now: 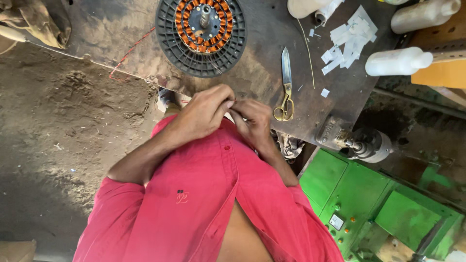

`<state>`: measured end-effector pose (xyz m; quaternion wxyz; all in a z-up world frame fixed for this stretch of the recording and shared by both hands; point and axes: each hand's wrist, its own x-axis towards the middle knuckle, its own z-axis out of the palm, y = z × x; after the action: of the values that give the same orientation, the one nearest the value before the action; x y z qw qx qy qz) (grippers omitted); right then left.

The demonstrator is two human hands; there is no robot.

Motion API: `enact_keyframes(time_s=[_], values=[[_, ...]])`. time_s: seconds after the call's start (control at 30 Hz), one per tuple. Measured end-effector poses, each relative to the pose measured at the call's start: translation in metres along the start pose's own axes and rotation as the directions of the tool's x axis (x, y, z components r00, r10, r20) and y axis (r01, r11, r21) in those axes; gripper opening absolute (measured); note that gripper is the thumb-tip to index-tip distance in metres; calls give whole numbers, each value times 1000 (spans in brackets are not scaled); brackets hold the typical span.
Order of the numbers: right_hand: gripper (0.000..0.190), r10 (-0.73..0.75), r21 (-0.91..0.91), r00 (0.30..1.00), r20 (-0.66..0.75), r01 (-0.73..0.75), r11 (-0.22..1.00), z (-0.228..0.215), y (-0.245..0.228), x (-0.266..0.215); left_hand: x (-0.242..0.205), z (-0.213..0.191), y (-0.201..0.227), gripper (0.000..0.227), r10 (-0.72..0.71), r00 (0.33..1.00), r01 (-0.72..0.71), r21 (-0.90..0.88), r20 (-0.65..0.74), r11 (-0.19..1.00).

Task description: The person works on a circular electrical component with copper windings, using a multimeter to test connections and a wooden stick to adjust wires. They also use scissors to cut a small piece of material and continue manipulating the wires within the component.

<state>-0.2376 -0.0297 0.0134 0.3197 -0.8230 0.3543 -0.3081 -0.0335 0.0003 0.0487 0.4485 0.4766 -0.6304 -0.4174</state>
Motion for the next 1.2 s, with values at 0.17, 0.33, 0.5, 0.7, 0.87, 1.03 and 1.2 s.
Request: enact_keyframes(time_s=[0.17, 0.33, 0.5, 0.7, 0.87, 1.03, 1.2], values=[[17, 62, 19, 989, -134, -60, 998, 5, 1, 18, -3, 4, -15, 6, -31, 998, 35, 53, -60, 998], [11, 454, 625, 868, 202, -471, 622, 9, 18, 9, -6, 1, -19, 5, -31, 994, 39, 76, -102, 996], [14, 448, 752, 845, 292, -492, 438, 15, 37, 2, -10, 0, -18, 7, 13, 995, -6, 68, -97, 998], [10, 436, 778, 863, 256, -452, 437, 23, 45, -4, -9, 1, -16, 6, -46, 996, 47, 18, -73, 999], [5, 423, 750, 881, 209, -423, 509, 23, 46, -6, -7, 1, -20, 6, -64, 997, 63, -34, -46, 997], [6, 417, 717, 897, 144, -385, 581, 21, 43, -4, -5, 3, -24, 6, -30, 999, 26, -87, -42, 996], [7, 256, 340, 962, -93, -211, 917, 15, 26, 0, -1, 6, -25, 9, -88, 996, 84, -123, -24, 989]])
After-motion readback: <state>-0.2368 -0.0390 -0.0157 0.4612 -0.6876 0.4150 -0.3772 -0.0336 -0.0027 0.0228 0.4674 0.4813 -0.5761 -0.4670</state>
